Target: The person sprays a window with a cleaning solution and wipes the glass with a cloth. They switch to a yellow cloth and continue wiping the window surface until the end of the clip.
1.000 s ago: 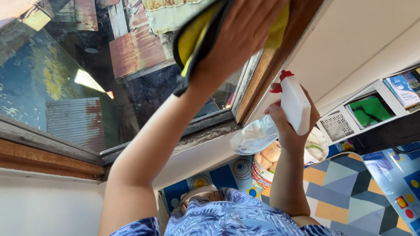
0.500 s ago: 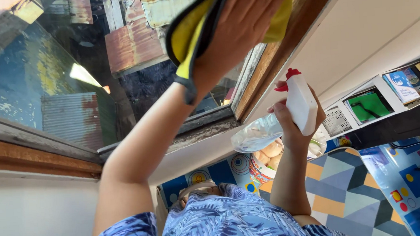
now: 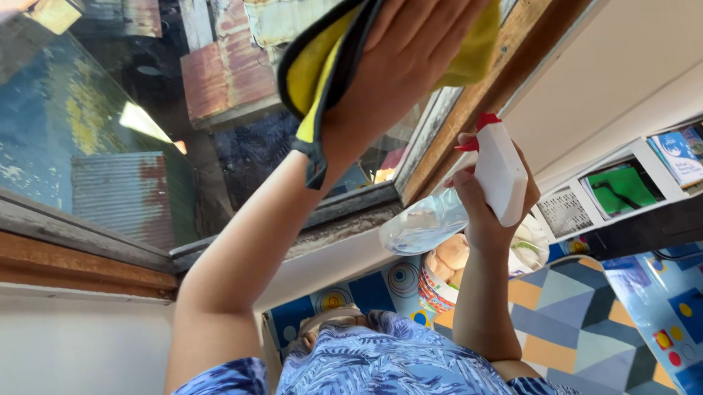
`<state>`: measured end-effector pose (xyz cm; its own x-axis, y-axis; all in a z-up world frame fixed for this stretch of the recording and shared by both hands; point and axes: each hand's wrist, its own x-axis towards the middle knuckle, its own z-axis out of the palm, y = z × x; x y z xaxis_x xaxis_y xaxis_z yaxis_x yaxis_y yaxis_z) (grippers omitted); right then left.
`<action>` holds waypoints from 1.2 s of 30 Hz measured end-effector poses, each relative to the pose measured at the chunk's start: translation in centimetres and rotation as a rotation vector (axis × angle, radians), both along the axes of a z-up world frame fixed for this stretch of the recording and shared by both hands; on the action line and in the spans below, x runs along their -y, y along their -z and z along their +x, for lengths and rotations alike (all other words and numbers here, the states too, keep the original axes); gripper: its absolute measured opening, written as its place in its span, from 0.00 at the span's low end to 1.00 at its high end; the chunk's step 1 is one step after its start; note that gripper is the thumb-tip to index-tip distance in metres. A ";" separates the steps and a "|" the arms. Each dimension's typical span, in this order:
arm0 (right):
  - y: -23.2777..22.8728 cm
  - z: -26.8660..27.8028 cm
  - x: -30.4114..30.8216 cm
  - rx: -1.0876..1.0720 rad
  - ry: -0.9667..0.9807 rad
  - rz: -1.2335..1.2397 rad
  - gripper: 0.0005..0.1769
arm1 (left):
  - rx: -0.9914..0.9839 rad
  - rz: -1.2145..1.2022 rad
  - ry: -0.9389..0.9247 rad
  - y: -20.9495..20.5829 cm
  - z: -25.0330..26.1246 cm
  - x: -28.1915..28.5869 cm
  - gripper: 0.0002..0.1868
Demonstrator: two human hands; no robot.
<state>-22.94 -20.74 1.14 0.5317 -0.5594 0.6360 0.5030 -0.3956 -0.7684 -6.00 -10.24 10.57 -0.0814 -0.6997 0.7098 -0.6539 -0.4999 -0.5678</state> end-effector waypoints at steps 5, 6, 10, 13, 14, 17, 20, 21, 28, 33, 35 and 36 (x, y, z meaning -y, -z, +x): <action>0.2 0.4 -0.1 -0.018 0.025 0.019 0.28 | -0.054 0.039 0.011 0.8 -0.4 -0.9 0.22; 0.2 0.5 0.0 -0.016 0.029 0.020 0.28 | -0.052 0.040 0.015 2.1 -0.2 -1.0 0.22; -0.2 1.2 -0.6 0.051 0.049 -0.042 0.28 | 0.038 0.045 -0.125 7.0 1.4 -2.3 0.25; -0.1 1.6 -0.9 0.075 0.040 0.011 0.28 | 0.024 0.100 -0.130 7.6 1.7 -2.8 0.27; 0.0 1.7 -0.9 0.098 0.000 0.035 0.29 | -0.005 0.111 -0.100 7.2 1.6 -2.7 0.25; -2.0 1.9 -1.8 0.099 0.035 -0.061 0.27 | -0.323 0.156 0.161 2.6 0.8 -2.8 0.24; -1.1 2.7 -0.7 0.164 -0.009 -0.087 0.27 | 0.119 -0.159 0.001 1.0 1.9 -0.9 0.20; -1.1 2.7 -0.8 0.167 0.001 -0.088 0.27 | 0.121 -0.160 0.012 1.0 1.7 -0.9 0.20; -1.6 2.2 -1.7 0.143 0.161 -0.116 0.25 | -0.123 0.171 0.071 13.9 2.1 0.1 0.26; -0.2 1.3 -1.0 0.123 0.236 -0.111 0.25 | 0.057 0.266 0.092 13.8 2.7 -2.0 0.24; 0.6 1.2 -0.8 0.149 0.222 -0.132 0.26 | 0.240 0.178 -0.070 10.1 2.6 -1.2 0.29; 0.9 1.3 -0.9 0.149 0.229 -0.131 0.26 | 0.242 0.179 -0.063 7.9 2.4 -1.0 0.29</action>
<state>-21.65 -19.88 0.24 0.2961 -0.5622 0.7722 0.4928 -0.6026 -0.6277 -3.59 -9.24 2.63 -0.1855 -0.8207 0.5404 -0.4594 -0.4137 -0.7860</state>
